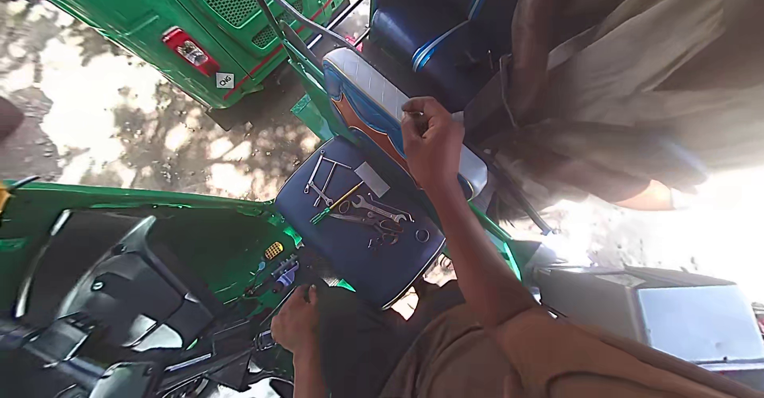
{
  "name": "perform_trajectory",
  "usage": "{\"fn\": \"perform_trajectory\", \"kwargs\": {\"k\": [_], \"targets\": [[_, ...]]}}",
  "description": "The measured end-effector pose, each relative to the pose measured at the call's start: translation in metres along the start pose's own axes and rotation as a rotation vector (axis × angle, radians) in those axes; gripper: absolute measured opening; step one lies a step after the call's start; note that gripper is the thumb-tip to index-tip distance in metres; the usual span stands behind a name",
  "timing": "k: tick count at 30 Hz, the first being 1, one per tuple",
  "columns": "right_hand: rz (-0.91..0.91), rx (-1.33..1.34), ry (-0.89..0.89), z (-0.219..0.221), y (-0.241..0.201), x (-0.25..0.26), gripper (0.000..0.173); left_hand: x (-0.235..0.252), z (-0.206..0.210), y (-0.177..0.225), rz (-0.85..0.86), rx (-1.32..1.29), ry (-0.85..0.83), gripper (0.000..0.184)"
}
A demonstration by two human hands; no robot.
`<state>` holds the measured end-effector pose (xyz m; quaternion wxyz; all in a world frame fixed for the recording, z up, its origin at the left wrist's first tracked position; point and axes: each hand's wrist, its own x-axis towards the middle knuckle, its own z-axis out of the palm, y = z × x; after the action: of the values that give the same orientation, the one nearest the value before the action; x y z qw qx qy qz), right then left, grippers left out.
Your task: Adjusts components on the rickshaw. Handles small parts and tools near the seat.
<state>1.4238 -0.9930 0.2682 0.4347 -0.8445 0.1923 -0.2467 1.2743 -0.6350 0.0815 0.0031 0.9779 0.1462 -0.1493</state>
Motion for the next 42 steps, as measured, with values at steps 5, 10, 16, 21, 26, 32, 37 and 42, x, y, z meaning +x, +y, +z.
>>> {"fn": "perform_trajectory", "kwargs": {"k": [5,10,16,21,26,32,37,42], "targets": [[0.109,-0.328,-0.142,-0.025,0.026,0.029,0.023,-0.001,-0.004,0.001,0.014,-0.041,0.005,0.029],[0.159,-0.367,-0.223,-0.015,0.035,0.031,0.024,0.001,-0.006,0.002,0.013,-0.035,0.016,0.030],[-0.114,-0.515,-0.227,-0.013,0.048,0.029,0.027,0.001,-0.006,0.002,0.011,-0.031,0.011,0.029],[-0.264,-0.457,-0.189,-0.008,0.061,0.030,0.024,0.000,-0.008,0.003,0.003,-0.026,-0.008,0.031],[-0.058,0.097,-0.261,-0.008,0.043,0.030,0.017,-0.001,-0.008,0.001,0.012,-0.027,-0.018,0.032],[0.435,1.558,-0.882,0.018,0.021,0.001,0.024,0.000,0.000,-0.005,0.076,-0.095,0.057,0.031],[0.584,1.779,-1.115,0.051,0.002,-0.019,0.015,0.007,-0.051,0.013,0.062,-1.044,0.020,0.033],[0.613,1.591,-1.258,0.088,-0.034,-0.048,0.018,0.003,-0.154,0.063,0.497,-1.559,0.087,0.057]]}}
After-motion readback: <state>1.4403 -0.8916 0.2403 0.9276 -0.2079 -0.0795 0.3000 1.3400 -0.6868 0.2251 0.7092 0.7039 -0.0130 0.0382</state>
